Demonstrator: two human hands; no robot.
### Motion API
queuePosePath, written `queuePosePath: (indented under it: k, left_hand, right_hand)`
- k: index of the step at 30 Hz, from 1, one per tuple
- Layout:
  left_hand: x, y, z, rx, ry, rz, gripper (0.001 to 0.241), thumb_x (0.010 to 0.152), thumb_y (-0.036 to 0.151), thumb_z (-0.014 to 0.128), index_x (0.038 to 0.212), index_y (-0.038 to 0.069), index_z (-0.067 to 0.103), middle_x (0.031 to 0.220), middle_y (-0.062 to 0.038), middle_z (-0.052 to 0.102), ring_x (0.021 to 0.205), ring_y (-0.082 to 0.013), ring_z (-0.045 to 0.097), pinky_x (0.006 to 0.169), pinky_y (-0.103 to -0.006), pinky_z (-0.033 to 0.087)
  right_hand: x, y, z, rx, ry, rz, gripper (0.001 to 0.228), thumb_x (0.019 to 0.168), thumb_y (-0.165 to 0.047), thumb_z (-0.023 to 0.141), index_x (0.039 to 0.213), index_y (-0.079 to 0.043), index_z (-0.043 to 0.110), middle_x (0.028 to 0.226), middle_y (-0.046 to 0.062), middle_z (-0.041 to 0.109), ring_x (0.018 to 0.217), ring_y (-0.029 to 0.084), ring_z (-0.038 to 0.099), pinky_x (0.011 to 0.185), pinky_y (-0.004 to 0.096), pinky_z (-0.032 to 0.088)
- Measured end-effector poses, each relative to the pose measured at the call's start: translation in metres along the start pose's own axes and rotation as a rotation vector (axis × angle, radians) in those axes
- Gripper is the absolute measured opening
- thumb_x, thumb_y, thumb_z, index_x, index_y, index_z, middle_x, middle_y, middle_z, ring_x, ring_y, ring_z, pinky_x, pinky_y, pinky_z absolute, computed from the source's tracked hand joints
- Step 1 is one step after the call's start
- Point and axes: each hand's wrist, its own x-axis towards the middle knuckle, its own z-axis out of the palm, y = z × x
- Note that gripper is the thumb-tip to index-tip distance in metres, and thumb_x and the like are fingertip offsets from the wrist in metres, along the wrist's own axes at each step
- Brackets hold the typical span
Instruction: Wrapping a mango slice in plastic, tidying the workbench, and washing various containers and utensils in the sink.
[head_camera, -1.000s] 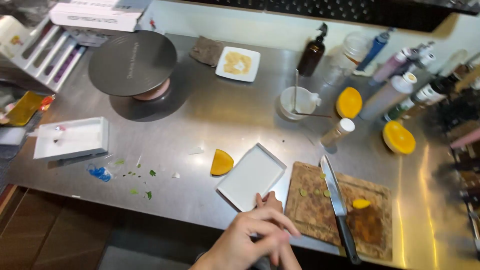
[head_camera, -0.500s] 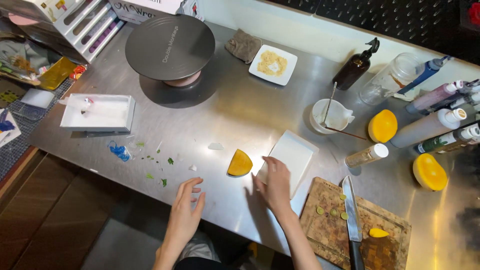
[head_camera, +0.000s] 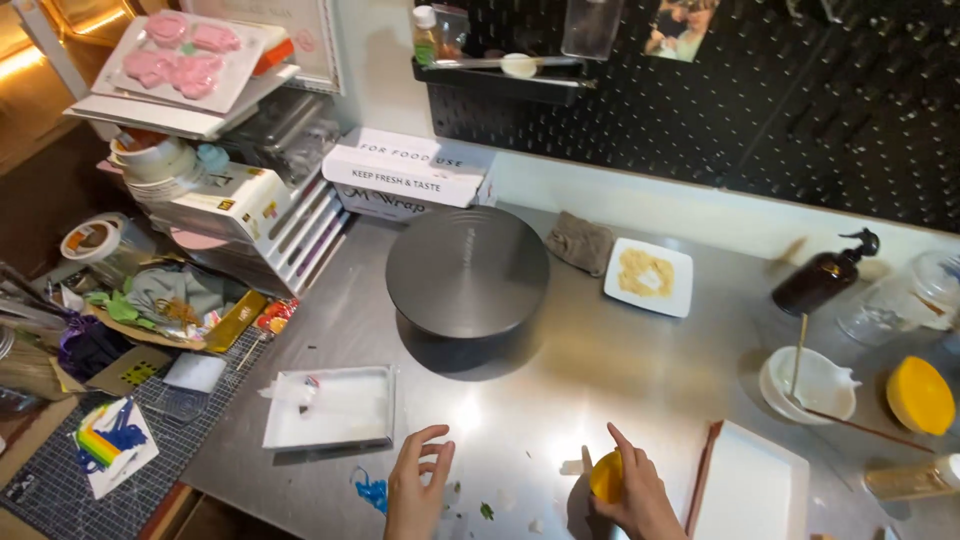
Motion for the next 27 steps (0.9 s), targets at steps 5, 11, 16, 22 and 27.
queuePosePath:
  k: [5, 11, 16, 22, 27]
  left_hand:
    - [0.088, 0.015, -0.037, -0.032, 0.107, 0.258, 0.019, 0.098, 0.020, 0.065, 0.104, 0.003, 0.071, 0.118, -0.007, 0.075, 0.095, -0.0199, 0.073, 0.079, -0.0317, 0.059]
    - [0.243, 0.012, -0.037, -0.221, 0.089, 0.335, 0.044, 0.096, 0.021, 0.063, 0.134, -0.001, 0.057, 0.141, -0.019, 0.057, 0.129, -0.0282, 0.062, 0.102, -0.0367, 0.054]
    - [0.359, 0.005, -0.015, -0.097, 0.218, 0.170, 0.067, 0.093, 0.033, 0.074, 0.140, -0.007, 0.046, 0.136, -0.021, 0.057, 0.124, -0.0282, 0.059, 0.100, -0.0376, 0.049]
    - [0.418, 0.022, -0.028, -0.266, 0.019, 0.044, 0.049, 0.091, 0.042, 0.069, 0.112, -0.002, 0.073, 0.100, -0.015, 0.078, 0.094, -0.0236, 0.071, 0.085, -0.0371, 0.054]
    - [0.423, 0.030, -0.088, -0.156, 0.006, 0.118, 0.050, 0.095, 0.049, 0.064, 0.096, 0.000, 0.074, 0.082, -0.014, 0.074, 0.077, -0.0193, 0.064, 0.077, -0.0360, 0.051]
  right_hand:
    - [0.066, -0.053, 0.004, 0.020, 0.071, 0.144, 0.123, 0.060, -0.031, 0.093, 0.160, -0.030, 0.021, 0.132, 0.013, 0.055, 0.122, 0.034, 0.056, 0.101, 0.046, 0.050]
    - [0.145, 0.009, 0.011, -0.209, 0.250, 0.373, 0.116, 0.070, -0.050, 0.084, 0.163, -0.020, 0.022, 0.135, 0.020, 0.057, 0.119, 0.041, 0.060, 0.099, 0.050, 0.053]
    - [0.191, -0.006, 0.008, -0.085, 0.427, 0.269, 0.096, 0.081, -0.055, 0.076, 0.154, -0.010, 0.032, 0.140, 0.023, 0.057, 0.125, 0.042, 0.059, 0.104, 0.051, 0.049]
    - [0.284, -0.124, 0.018, 1.216, 0.523, 0.413, 0.059, 0.101, -0.039, 0.053, 0.143, 0.002, 0.047, 0.132, 0.021, 0.066, 0.118, 0.028, 0.064, 0.096, 0.037, 0.051]
    - [0.303, -0.163, 0.058, 0.901, 0.785, 0.485, 0.047, 0.108, -0.029, 0.051, 0.129, 0.010, 0.066, 0.112, 0.020, 0.073, 0.101, 0.022, 0.064, 0.088, 0.032, 0.049]
